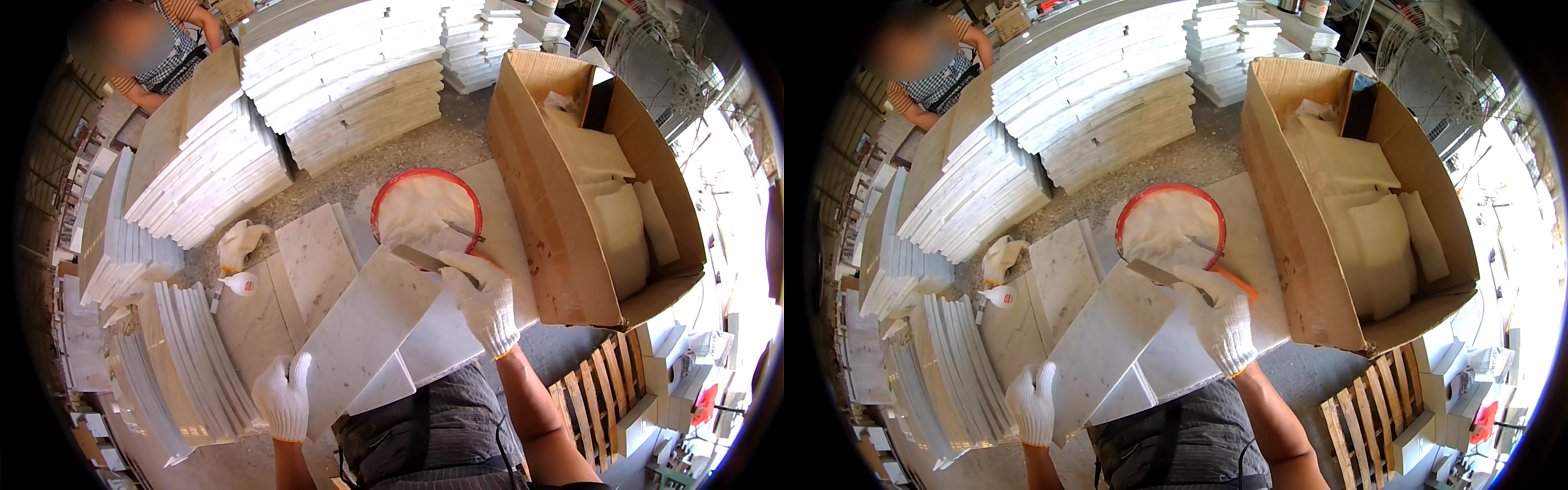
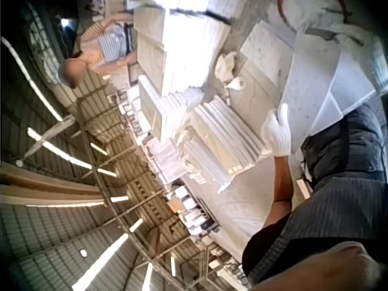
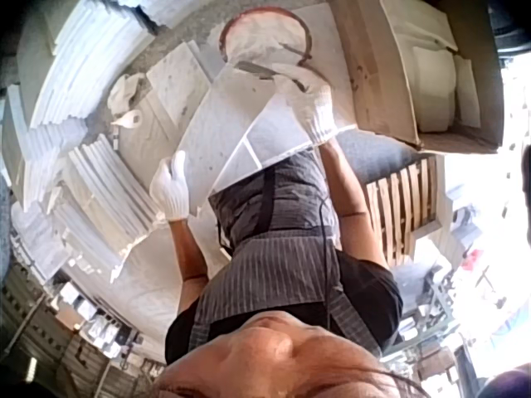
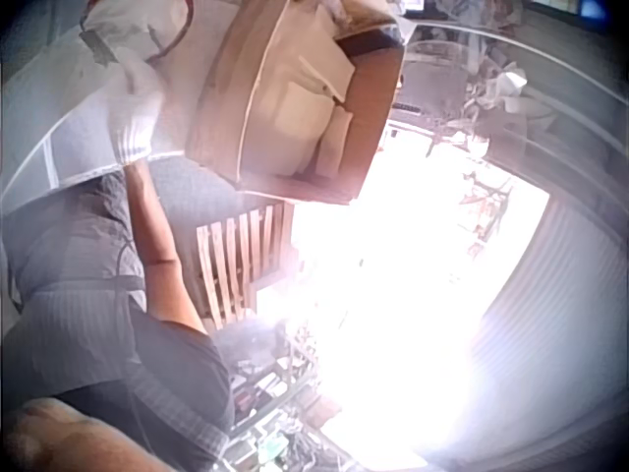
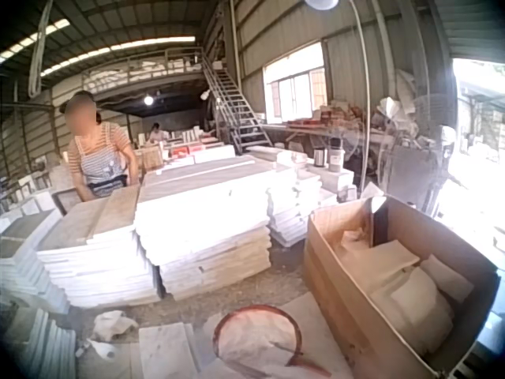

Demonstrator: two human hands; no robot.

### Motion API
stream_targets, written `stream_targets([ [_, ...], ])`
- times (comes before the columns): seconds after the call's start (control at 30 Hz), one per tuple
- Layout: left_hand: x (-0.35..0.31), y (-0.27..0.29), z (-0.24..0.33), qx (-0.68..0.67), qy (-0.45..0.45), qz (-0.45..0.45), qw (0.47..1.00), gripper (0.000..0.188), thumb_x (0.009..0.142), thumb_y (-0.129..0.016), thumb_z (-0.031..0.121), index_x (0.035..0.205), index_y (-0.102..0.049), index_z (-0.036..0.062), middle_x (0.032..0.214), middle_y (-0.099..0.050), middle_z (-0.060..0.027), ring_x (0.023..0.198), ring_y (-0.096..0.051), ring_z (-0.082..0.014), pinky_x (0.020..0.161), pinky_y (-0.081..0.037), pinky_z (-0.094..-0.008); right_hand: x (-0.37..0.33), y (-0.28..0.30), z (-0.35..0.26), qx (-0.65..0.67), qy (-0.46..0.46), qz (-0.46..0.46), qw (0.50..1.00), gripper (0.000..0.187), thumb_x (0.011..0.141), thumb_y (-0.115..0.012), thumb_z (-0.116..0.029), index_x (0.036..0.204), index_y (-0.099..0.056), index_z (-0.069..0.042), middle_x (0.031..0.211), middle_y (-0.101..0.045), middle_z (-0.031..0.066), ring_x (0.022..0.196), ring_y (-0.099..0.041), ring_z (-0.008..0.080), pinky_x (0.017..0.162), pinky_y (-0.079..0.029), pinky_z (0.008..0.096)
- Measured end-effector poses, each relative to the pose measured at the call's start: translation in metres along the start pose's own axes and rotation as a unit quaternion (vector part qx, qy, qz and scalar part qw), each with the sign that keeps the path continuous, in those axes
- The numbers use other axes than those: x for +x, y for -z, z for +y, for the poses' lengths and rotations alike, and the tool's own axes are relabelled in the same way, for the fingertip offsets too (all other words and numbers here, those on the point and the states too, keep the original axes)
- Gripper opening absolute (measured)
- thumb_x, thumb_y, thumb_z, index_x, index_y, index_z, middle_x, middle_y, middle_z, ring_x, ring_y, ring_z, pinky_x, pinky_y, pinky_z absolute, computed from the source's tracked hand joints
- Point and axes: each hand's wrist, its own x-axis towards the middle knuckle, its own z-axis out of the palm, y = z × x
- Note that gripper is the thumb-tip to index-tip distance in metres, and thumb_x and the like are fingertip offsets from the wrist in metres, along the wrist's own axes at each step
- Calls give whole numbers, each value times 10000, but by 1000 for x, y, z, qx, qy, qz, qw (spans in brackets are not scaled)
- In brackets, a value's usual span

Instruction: The person applies a white paste from a red bucket onto rectangular white panels using a small spatula. They spread the paste evenly across the panel surface, then place the treated panel into a cardboard box. The process is repeated for multiple panels in a warehouse setting.

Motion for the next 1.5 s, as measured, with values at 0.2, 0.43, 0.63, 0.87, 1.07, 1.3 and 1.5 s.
stream_targets([
  [0.2, 0, -1, -1, 0, -8, 2, 1000, 342, 900, -695, 310, 753, -662, 3, 668, -597, -191, 599, -575, -363, 576, -438, -408, 0, 1, 5, -12, -20, 17, 1000, 260, 920, -661, -86, 1161, -699, 4, 953, -701, 90, 778, -606, 107, 689, -492, 253],
  [0.43, 0, 1, 0, 12, -8, -3, 1000, 330, 897, -702, 304, 762, -668, 5, 683, -615, -192, 616, -590, -370, 585, -451, -406, -3, 17, -7, -40, -16, 65, 997, 256, 926, -650, -96, 1154, -698, 12, 1001, -703, 119, 872, -645, 149, 772, -514, 279],
  [0.63, -1, 1, -2, 23, -14, 4, 1000, 333, 891, -709, 311, 763, -674, 5, 699, -630, -194, 638, -604, -381, 594, -461, -408, 1, 21, -35, 0, -62, -10, 998, 249, 919, -652, -104, 1134, -706, 10, 960, -720, 108, 818, -647, 142, 724, -515, 272],
  [0.87, 0, -1, -3, 36, -25, 13, 999, 338, 894, -706, 325, 762, -677, 15, 691, -630, -193, 639, -608, -385, 591, -464, -412, 34, 9, -30, -14, -59, -92, 994, 250, 902, -640, -157, 1085, -726, -10, 868, -709, 69, 715, -609, 103, 635, -487, 265],
  [1.07, 1, 2, -6, 41, -30, -20, 998, 370, 934, -651, 376, 850, -694, 18, 754, -648, -210, 694, -625, -399, 623, -478, -421, 39, 14, -37, -50, -58, -144, 987, 255, 898, -628, -164, 1068, -725, -1, 903, -733, 113, 732, -639, 150, 663, -502, 298],
  [1.3, -1, -1, -6, 30, -45, 18, 998, 334, 906, -691, 329, 787, -682, 17, 706, -638, -189, 640, -609, -378, 594, -468, -404, 23, 41, -25, -91, -33, -163, 982, 245, 908, -627, -143, 1074, -732, 4, 921, -742, 102, 749, -647, 134, 674, -512, 271],
  [1.5, -1, 0, -3, 30, -43, 26, 998, 317, 886, -719, 302, 755, -676, 17, 686, -634, -180, 621, -605, -372, 581, -465, -402, 13, 45, -33, 44, -131, -94, 986, 245, 924, -601, -91, 1103, -718, 30, 818, -664, 41, 663, -566, 51, 572, -438, 202],
])
